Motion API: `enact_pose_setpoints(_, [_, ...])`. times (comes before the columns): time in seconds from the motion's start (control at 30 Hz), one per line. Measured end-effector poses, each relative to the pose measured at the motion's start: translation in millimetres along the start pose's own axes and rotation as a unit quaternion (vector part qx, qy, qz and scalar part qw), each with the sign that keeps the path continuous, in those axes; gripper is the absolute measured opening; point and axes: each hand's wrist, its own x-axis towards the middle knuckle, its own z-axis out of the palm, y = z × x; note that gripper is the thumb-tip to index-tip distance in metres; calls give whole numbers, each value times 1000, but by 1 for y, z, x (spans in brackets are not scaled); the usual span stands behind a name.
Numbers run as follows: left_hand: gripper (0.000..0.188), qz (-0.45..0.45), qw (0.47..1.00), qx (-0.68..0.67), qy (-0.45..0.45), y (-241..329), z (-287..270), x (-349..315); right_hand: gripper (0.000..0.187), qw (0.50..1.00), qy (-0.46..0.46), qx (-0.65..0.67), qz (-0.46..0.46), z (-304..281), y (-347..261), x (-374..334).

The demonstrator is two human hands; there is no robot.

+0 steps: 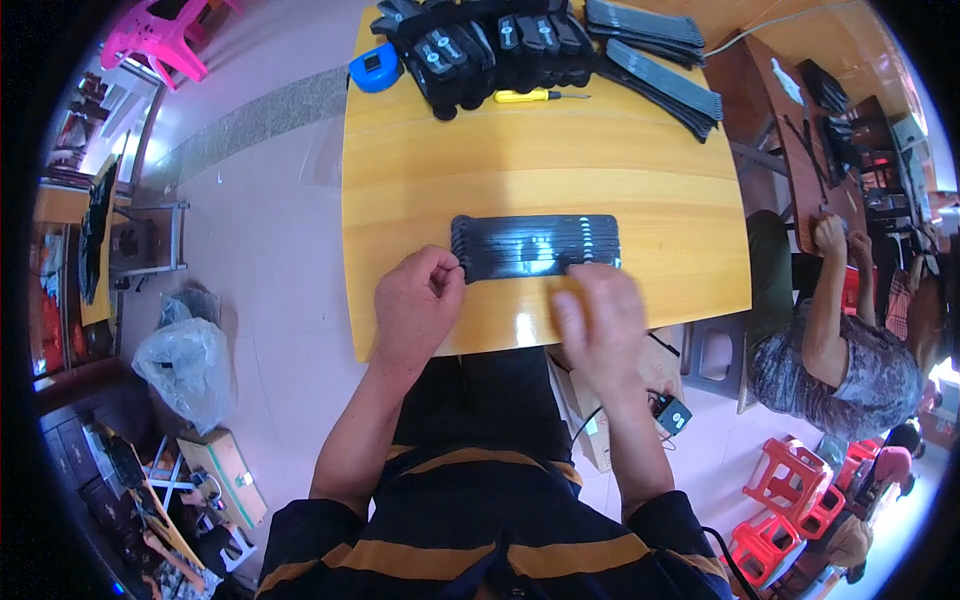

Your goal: Organizing and measuring tactical gloves and equipment pouches on a table.

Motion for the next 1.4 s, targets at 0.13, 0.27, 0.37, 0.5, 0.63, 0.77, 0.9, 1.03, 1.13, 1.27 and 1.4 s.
enact_pose_setpoints(0.13, [8,-1,1000,7,4,1,-1,-2,77,978,-201,9,-62,16,-40,-4])
enact_pose_setpoints(0.27, [8,21,999,23,9,0,1,0,90,967,-244,7,-79,33,-45,-9])
enact_pose_setpoints(0.37, [8,40,998,50,11,0,1,1,93,961,-257,-25,-101,37,-34,-10])
enact_pose_setpoints(0.5, [10,36,997,63,-1,2,-1,1,95,953,-282,-54,-96,24,-16,-9])
enact_pose_setpoints(0.63, [9,44,997,69,4,2,-4,2,94,960,-264,-89,-24,0,10,-13])
enact_pose_setpoints(0.77, [7,44,998,38,-7,-3,-3,2,90,964,-207,-165,33,-21,55,-29])
enact_pose_setpoints(0.9, [7,5,995,-95,-32,-13,-14,-3,90,970,-175,-163,49,-15,52,-33])
enact_pose_setpoints(1.03, [6,-26,985,-170,0,-33,-32,-27,92,991,-106,-87,-5,-13,14,-17])
enact_pose_setpoints(1.13, [6,38,992,-97,66,-24,-43,-47,93,983,-152,-61,-84,10,-29,-2])
enact_pose_setpoints(1.27, [8,143,986,-25,84,-25,-37,-52,92,973,-190,-53,-115,50,-48,0])
enact_pose_setpoints(1.4, [9,171,981,1,88,-31,-33,-52,90,973,-192,-71,-109,55,-37,-5])
